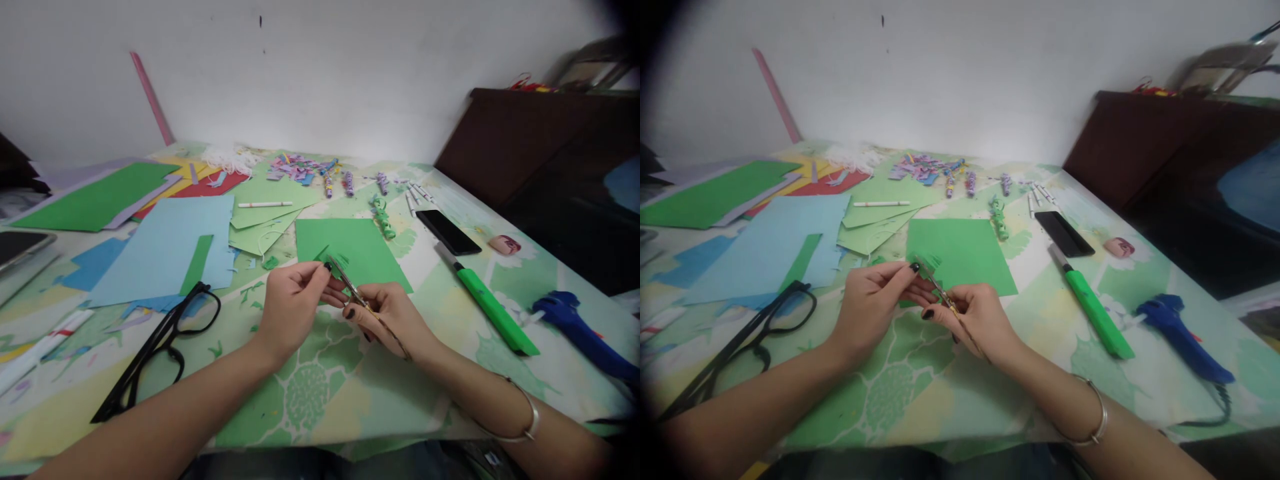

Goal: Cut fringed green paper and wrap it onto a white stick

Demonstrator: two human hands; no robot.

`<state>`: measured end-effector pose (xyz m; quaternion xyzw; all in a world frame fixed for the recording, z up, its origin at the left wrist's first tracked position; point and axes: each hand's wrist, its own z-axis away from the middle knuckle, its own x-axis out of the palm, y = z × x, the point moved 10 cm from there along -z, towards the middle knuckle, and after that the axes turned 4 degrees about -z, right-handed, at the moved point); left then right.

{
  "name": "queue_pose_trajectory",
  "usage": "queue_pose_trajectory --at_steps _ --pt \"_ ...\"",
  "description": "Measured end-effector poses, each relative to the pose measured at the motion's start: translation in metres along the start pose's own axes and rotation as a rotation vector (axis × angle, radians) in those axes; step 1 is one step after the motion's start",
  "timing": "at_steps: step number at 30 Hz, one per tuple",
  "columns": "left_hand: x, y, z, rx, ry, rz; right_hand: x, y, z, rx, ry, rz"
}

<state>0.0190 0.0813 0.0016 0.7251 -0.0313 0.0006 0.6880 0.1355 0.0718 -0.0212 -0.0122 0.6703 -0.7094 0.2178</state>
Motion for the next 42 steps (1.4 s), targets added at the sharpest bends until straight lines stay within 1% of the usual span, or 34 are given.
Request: queue_pose_trajectory --at_steps 8,13,16,28,39,42 --pt "-0.0006 0.0003 -0.0001 0.005 -0.003 0.016 0.0002 0.0029 -0.0006 0.018 0.006 0.000" --pt "-0.0004 0.0024 0.0000 0.021 0.002 0.026 0.0038 -0.0016 0.0006 -0.069 -0.040 -0.044" --pt "-0.0005 0.0026 0.0002 0.022 0.002 0.024 0.0061 -0.0028 0.0015 -0.093 -0.068 -0.038" --pt "-0.0017 0.0031 0.0008 0.020 0.010 0.027 0.0031 -0.0052 0.0012 -0.118 -0.029 0.049" --pt "-0.0006 0.0014 -0.0003 0.015 -0.002 0.027 -0.0007 0.0020 0.0001 -0.003 0.016 0.012" --pt "-0.0009 0.0008 -0.0005 0.008 0.004 0.026 -0.0004 0.0046 -0.0006 0.009 0.014 0.003"
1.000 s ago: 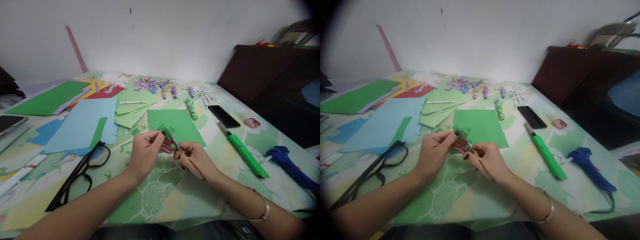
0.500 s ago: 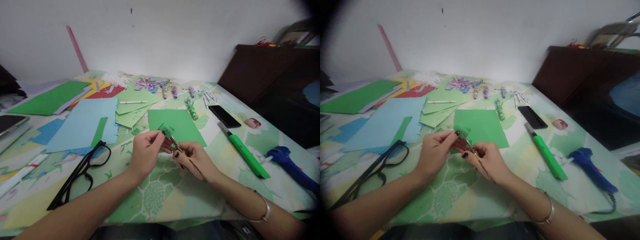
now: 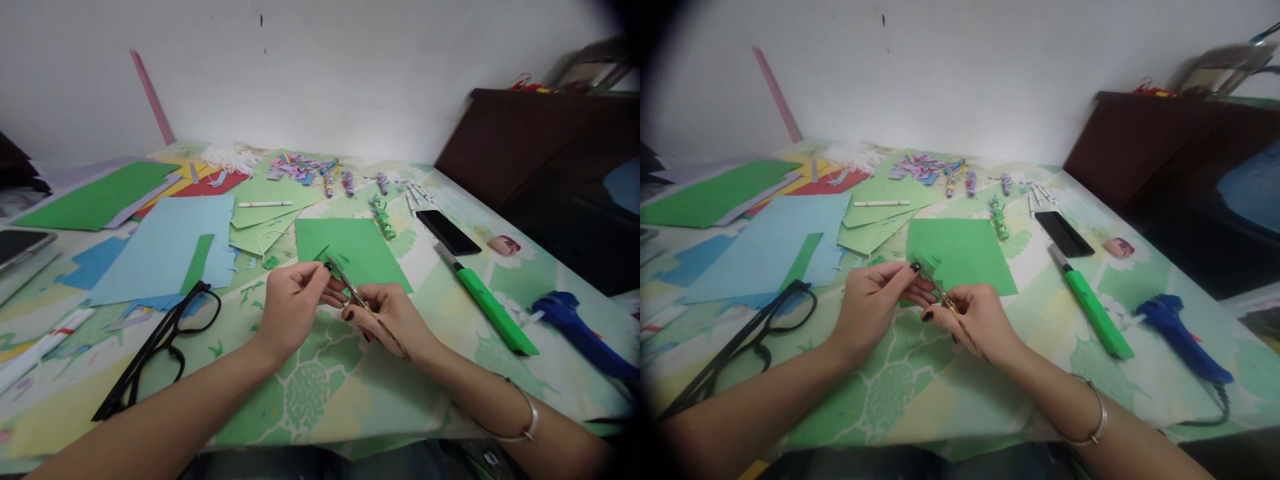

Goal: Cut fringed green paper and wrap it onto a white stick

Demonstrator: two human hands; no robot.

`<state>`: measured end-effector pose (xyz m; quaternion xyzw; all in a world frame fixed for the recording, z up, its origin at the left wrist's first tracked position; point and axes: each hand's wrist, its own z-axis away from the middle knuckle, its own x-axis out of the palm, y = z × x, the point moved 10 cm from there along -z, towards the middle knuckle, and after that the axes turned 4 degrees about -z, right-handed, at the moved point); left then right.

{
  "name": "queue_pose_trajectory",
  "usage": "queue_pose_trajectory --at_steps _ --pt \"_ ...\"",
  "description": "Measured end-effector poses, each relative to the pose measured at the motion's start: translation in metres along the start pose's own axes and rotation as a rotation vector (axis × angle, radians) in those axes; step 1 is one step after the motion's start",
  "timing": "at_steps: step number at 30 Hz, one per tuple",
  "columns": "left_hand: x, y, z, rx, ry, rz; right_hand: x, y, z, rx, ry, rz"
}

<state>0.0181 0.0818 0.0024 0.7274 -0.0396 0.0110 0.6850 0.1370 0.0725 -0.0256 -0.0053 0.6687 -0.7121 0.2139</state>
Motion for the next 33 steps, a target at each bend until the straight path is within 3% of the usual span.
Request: queue_pose_trajectory --at_steps 7,14,33 --pt "0.0005 0.0003 -0.0001 0.013 -0.009 -0.006 0.0011 0.0007 0.0000 -0.012 -0.012 0.003" --pt "-0.0014 0.0011 -0.0011 0.034 0.005 -0.011 0.0050 -0.0079 0.0021 -0.117 -0.070 -0.022" --pt "-0.0013 0.0018 0.0010 0.026 0.008 -0.044 0.0017 -0.0045 0.0014 -0.056 -0.033 -0.021"
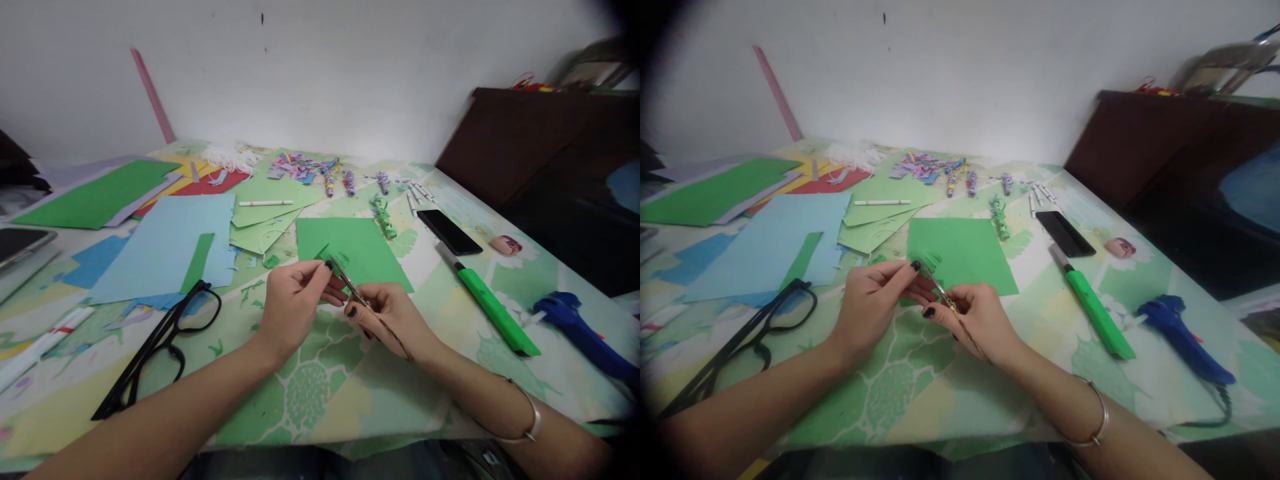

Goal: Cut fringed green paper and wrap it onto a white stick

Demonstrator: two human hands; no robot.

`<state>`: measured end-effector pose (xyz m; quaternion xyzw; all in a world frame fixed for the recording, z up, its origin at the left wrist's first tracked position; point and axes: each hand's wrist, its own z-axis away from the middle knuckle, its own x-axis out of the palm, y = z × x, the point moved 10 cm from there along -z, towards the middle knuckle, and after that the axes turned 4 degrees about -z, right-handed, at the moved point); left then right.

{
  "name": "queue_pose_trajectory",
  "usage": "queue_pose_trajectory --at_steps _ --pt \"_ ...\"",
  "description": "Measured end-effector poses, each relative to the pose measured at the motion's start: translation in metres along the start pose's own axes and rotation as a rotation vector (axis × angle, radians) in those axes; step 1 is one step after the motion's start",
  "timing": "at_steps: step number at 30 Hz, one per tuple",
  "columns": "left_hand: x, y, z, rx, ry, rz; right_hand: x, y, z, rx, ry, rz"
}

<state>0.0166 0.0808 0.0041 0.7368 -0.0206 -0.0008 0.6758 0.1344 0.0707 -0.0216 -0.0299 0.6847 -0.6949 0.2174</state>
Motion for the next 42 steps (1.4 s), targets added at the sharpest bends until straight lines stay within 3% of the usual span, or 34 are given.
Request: queue_pose_trajectory --at_steps 11,21,42 --pt "0.0016 -0.0006 -0.0003 -0.016 -0.016 0.011 -0.0023 0.0025 -0.0019 0.057 0.027 0.039" --pt "0.0005 -0.0003 -0.0015 0.006 -0.015 0.034 0.0059 -0.0058 0.0009 -0.063 -0.070 -0.032" --pt "-0.0004 0.0026 -0.0006 0.017 0.002 -0.006 0.0018 -0.0049 0.0012 -0.027 -0.042 -0.031"
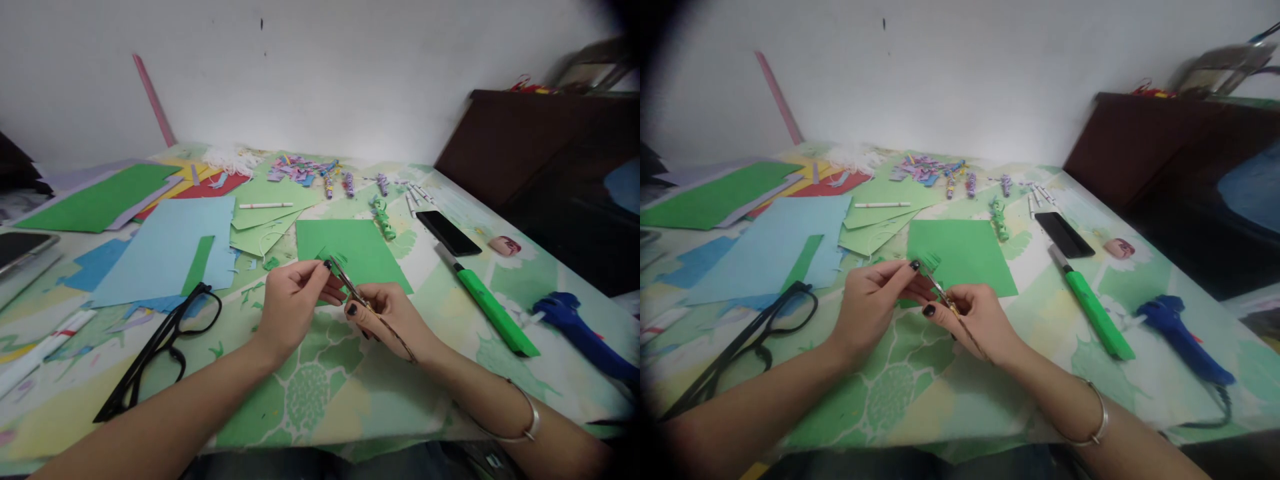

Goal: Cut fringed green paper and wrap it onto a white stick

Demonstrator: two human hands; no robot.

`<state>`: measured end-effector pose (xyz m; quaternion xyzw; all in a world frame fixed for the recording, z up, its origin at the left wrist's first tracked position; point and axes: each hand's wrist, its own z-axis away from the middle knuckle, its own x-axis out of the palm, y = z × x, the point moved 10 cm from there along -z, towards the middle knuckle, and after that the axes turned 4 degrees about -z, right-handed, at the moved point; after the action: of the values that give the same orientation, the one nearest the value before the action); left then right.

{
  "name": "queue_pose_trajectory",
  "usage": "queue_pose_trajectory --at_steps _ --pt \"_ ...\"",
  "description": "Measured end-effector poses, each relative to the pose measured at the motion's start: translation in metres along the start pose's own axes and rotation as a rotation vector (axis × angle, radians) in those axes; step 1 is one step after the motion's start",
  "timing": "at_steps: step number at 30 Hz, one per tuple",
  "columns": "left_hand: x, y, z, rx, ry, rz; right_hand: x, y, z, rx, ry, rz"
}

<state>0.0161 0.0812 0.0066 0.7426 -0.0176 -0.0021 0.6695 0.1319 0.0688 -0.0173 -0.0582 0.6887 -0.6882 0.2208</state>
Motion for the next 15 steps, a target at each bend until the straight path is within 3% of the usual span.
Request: queue_pose_trajectory --at_steps 5,7,12,15 --pt "-0.017 0.005 -0.008 0.042 0.103 -0.025 -0.001 0.001 0.001 0.039 -0.112 -0.029" --pt "-0.023 0.008 -0.011 0.072 0.141 -0.040 -0.008 0.000 0.000 0.037 -0.097 -0.028" --pt "-0.017 0.027 -0.007 0.281 0.106 -0.354 -0.041 -0.011 -0.002 -0.088 0.212 -0.071" --pt "-0.006 0.034 0.000 0.393 0.071 -0.499 -0.047 -0.016 -0.001 -0.177 0.299 -0.088"
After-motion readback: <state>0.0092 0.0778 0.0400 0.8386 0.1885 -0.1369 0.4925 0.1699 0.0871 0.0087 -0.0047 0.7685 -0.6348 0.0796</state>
